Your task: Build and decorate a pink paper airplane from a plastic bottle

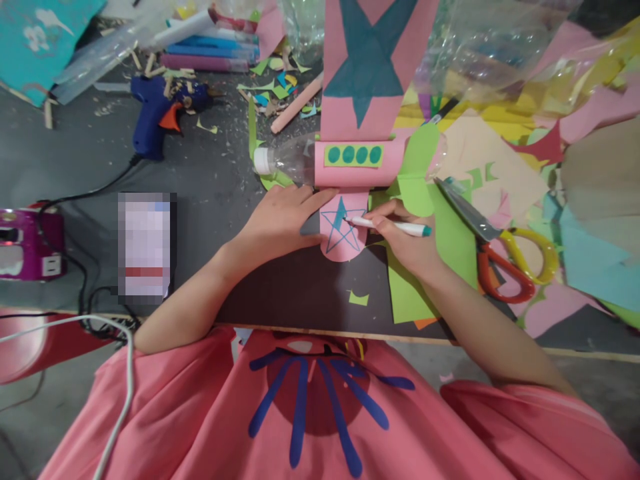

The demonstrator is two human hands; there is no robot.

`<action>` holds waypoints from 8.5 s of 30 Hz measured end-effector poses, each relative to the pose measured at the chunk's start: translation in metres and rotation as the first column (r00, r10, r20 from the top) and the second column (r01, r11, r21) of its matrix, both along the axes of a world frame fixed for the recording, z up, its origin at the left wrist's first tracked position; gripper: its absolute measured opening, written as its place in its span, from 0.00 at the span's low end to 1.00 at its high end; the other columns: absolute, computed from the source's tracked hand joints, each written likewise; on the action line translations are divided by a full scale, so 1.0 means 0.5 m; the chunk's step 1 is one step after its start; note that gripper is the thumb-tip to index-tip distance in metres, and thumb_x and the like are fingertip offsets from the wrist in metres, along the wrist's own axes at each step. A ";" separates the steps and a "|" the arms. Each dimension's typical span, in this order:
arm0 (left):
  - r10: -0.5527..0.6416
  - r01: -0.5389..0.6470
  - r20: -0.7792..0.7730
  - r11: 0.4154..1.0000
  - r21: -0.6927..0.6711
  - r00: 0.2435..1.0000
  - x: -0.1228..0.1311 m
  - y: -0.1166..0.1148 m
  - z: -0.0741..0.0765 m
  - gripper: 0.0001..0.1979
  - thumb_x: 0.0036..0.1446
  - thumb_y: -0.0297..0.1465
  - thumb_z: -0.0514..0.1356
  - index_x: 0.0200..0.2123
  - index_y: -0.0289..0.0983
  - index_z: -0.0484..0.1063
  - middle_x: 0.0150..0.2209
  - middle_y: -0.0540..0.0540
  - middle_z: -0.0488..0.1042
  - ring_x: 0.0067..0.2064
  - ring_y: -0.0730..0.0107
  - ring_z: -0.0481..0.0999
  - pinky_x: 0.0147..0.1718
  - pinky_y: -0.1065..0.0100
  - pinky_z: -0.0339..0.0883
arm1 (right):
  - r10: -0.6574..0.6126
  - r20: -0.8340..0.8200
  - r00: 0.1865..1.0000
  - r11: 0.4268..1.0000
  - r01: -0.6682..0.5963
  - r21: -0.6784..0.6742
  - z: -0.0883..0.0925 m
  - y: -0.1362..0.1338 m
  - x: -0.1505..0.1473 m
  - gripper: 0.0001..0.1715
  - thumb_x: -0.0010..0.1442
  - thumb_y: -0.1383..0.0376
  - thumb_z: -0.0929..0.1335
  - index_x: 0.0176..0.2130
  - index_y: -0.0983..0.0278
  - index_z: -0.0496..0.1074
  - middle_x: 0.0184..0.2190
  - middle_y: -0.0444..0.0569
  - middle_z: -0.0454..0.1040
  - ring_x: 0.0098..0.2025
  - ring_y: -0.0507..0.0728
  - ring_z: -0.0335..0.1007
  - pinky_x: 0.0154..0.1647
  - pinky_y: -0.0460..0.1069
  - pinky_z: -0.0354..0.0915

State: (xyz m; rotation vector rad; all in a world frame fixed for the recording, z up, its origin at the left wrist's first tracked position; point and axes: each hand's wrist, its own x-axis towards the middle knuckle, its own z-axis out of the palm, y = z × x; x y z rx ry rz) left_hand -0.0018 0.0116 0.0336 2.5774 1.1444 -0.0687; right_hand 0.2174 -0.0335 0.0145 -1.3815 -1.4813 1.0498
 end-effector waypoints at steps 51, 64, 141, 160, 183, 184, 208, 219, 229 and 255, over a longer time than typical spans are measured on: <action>-0.003 0.003 0.016 1.000 0.006 1.000 -0.002 -0.001 0.003 0.32 0.57 0.42 0.59 0.62 0.39 0.58 0.46 0.40 0.73 0.47 0.54 0.72 0.42 0.60 0.61 | 0.021 -0.011 1.000 0.999 -0.021 -0.034 0.001 0.000 0.004 0.12 0.56 0.68 0.67 0.22 0.57 0.71 0.20 0.41 0.73 0.25 0.53 0.72 0.29 0.50 0.71; -0.001 0.001 0.020 1.000 0.011 1.000 -0.003 -0.002 0.000 0.32 0.57 0.43 0.58 0.62 0.40 0.58 0.46 0.40 0.73 0.47 0.54 0.71 0.42 0.60 0.61 | 0.075 -0.070 0.995 0.993 -0.081 -0.091 0.001 0.001 0.006 0.10 0.53 0.65 0.68 0.21 0.59 0.72 0.21 0.41 0.77 0.28 0.53 0.74 0.33 0.49 0.71; -0.001 0.001 0.008 1.000 0.009 1.000 -0.001 -0.002 0.004 0.31 0.57 0.42 0.59 0.62 0.39 0.58 0.46 0.41 0.73 0.47 0.54 0.72 0.43 0.60 0.62 | 0.050 -0.030 0.998 0.999 -0.050 -0.016 -0.001 0.009 0.009 0.10 0.54 0.69 0.66 0.23 0.58 0.72 0.20 0.42 0.73 0.24 0.53 0.69 0.26 0.50 0.66; 0.003 -0.003 -0.007 1.000 0.004 1.000 -0.001 -0.001 0.005 0.31 0.57 0.42 0.59 0.62 0.40 0.58 0.46 0.41 0.73 0.47 0.54 0.72 0.42 0.61 0.60 | 0.025 -0.045 0.999 0.999 -0.026 -0.028 0.000 0.008 0.007 0.13 0.52 0.72 0.65 0.22 0.57 0.72 0.20 0.42 0.74 0.24 0.52 0.69 0.26 0.50 0.67; 0.013 -0.013 -0.015 1.000 -0.025 1.000 0.001 0.001 0.009 0.32 0.57 0.43 0.58 0.62 0.40 0.58 0.48 0.41 0.72 0.49 0.54 0.71 0.44 0.61 0.60 | 0.027 -0.045 0.999 0.997 -0.030 -0.071 0.001 0.009 0.004 0.12 0.51 0.69 0.65 0.20 0.57 0.70 0.19 0.41 0.74 0.24 0.52 0.70 0.28 0.50 0.68; 0.012 -0.012 -0.018 1.000 -0.025 1.000 0.001 0.001 0.009 0.32 0.57 0.43 0.58 0.62 0.40 0.58 0.47 0.40 0.72 0.48 0.54 0.71 0.44 0.61 0.60 | 0.013 -0.049 0.999 0.998 -0.016 -0.065 0.000 0.010 0.004 0.12 0.51 0.69 0.65 0.20 0.57 0.71 0.19 0.41 0.74 0.23 0.52 0.69 0.28 0.50 0.68; 0.012 -0.012 -0.011 1.000 -0.017 1.000 0.000 0.001 0.006 0.31 0.57 0.43 0.58 0.62 0.40 0.58 0.47 0.41 0.72 0.48 0.53 0.71 0.43 0.60 0.60 | -0.044 -0.072 0.996 0.996 0.038 -0.086 0.002 0.009 0.002 0.14 0.53 0.73 0.65 0.22 0.58 0.71 0.19 0.41 0.73 0.22 0.52 0.69 0.24 0.49 0.68; 0.008 -0.008 -0.032 1.000 -0.007 0.999 0.001 0.001 0.008 0.32 0.57 0.43 0.59 0.62 0.39 0.59 0.47 0.41 0.73 0.48 0.53 0.71 0.43 0.60 0.61 | -0.021 -0.025 0.999 0.999 0.020 -0.031 0.000 0.010 0.003 0.13 0.55 0.70 0.67 0.20 0.58 0.71 0.19 0.42 0.74 0.21 0.51 0.70 0.22 0.48 0.68; 0.006 -0.006 -0.019 1.000 -0.012 1.000 0.002 0.000 0.008 0.32 0.57 0.43 0.59 0.62 0.38 0.59 0.47 0.40 0.72 0.48 0.53 0.71 0.43 0.60 0.61 | -0.011 -0.048 0.999 1.000 0.011 -0.008 -0.002 0.011 0.004 0.15 0.55 0.73 0.66 0.21 0.58 0.71 0.19 0.43 0.74 0.22 0.52 0.71 0.24 0.50 0.70; 0.008 -0.008 -0.021 1.000 -0.006 1.000 -0.001 0.000 0.005 0.32 0.57 0.43 0.59 0.62 0.39 0.58 0.48 0.41 0.72 0.48 0.54 0.71 0.43 0.61 0.60 | -0.017 -0.084 0.996 0.998 0.012 -0.054 -0.001 0.011 0.004 0.16 0.52 0.73 0.66 0.18 0.58 0.70 0.17 0.42 0.74 0.19 0.50 0.69 0.19 0.47 0.67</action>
